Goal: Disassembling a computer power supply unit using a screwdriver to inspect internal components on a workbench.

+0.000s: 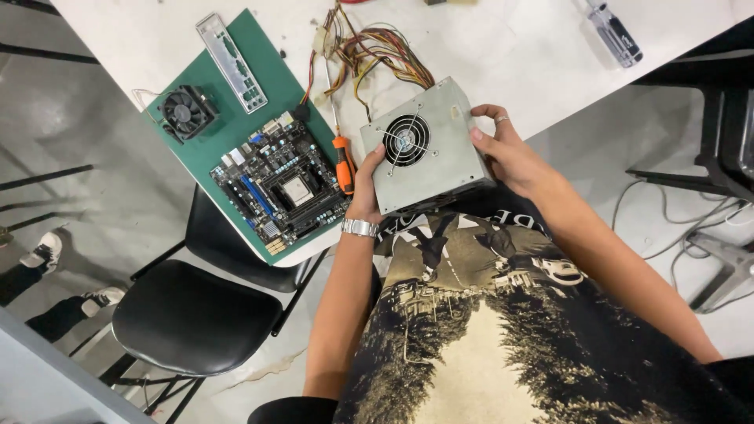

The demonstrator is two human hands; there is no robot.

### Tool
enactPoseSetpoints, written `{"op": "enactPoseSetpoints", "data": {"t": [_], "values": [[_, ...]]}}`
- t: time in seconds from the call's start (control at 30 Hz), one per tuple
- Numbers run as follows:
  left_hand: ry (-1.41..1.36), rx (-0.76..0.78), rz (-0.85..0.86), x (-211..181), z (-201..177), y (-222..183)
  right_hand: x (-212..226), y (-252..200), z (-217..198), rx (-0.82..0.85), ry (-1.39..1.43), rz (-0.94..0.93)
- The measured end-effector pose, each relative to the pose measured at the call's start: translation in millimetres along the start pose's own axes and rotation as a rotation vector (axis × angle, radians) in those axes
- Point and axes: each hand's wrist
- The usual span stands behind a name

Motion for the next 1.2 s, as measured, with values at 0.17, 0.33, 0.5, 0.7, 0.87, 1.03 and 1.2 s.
{"op": "enactPoseSetpoints", "data": {"t": [0.17, 0.33, 0.5, 0.7, 0.87, 1.03, 1.2], "values": [[-0.015, 0.030, -0.074, -4.0, 19.4, -8.8, 69.6, -40.8, 47.1, -0.076, -0.073, 0.040], [-0.075, 0.016, -0.067, -6.7, 33.3, -20.7, 82.2, -49.9, 57.0, -0.147, -0.088, 0.055], [-0.031, 0.015, -0.025, -5.6, 20.2, -16.7, 57.6, -45.1, 44.2, -0.185, -0.386, -0.097], [-0.102, 0.078, -0.063, 18.5, 25.9, -25.0, 121.2, -89.5, 105.0, -0.281, -0.718, 0.025], [-0.201, 0.243, -0.018, 41.1, -13.1, 9.5, 111.2, -95.7, 106.2, -0.231, -0.767, 0.004], [-0.214, 0.272, 0.009, 22.9, 6.5, 5.7, 96.3, -91.1, 101.1, -0.177, -0.812, -0.087], [0.212, -0.039, 0.104, -5.5, 30.2, -27.7, 95.8, -83.9, 95.2, -0.219, -0.831, -0.015]]}}
Point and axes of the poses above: each hand's wrist, its own y-axis towards the middle knuckle, its own z-axis out of the palm, x = y × z
